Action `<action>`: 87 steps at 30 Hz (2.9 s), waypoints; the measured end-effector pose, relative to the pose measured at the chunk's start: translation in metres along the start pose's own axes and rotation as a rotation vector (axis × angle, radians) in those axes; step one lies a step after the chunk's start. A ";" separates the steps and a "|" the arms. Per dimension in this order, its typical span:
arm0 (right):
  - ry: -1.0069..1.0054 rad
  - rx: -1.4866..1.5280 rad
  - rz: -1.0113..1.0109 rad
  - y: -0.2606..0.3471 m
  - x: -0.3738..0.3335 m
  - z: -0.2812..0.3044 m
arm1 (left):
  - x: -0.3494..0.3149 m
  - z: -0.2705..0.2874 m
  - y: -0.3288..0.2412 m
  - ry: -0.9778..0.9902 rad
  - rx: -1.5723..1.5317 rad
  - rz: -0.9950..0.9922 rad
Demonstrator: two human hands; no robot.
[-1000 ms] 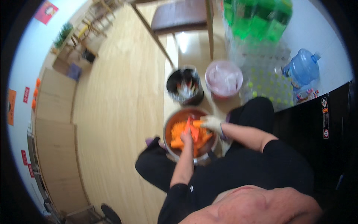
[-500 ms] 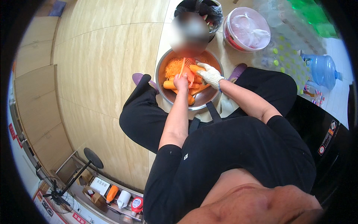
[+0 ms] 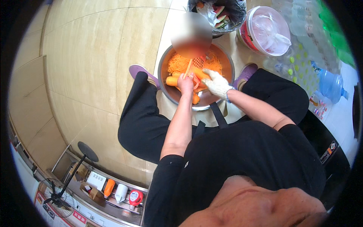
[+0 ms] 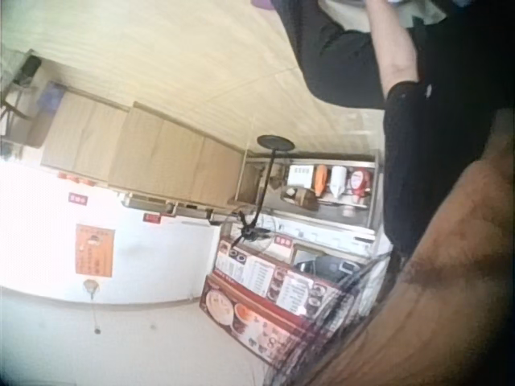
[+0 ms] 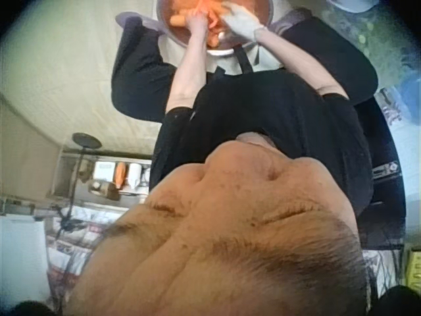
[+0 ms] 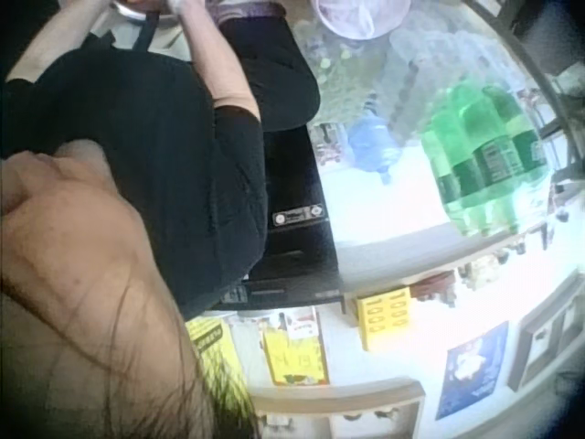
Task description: The person sits on the floor and grates multiple carrots into a metal bowl using a handheld grater. The person wears gloves and holds the carrots with one hand while moving them across the grater with the other.
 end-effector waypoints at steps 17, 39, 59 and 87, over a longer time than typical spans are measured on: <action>-0.077 0.216 -0.062 -0.008 0.070 -0.003 | -0.008 -0.001 0.011 0.011 0.127 -0.044; 0.004 0.193 -0.137 -0.021 0.053 -0.009 | -0.012 -0.011 -0.008 0.007 0.129 -0.134; 0.031 0.107 -0.033 -0.011 0.035 -0.011 | -0.008 -0.011 -0.008 -0.023 0.179 -0.098; -0.003 0.184 -0.110 -0.008 0.067 -0.011 | -0.011 -0.008 -0.002 -0.004 0.076 -0.063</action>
Point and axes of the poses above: each hand's wrist, its own x-axis towards the middle knuckle, its own z-axis out of the back of the hand, y = z × x, the point moved 5 cm from there along x, towards the middle knuckle, and after that the axes turned 15 degrees about -z, right-handed, at the moved point
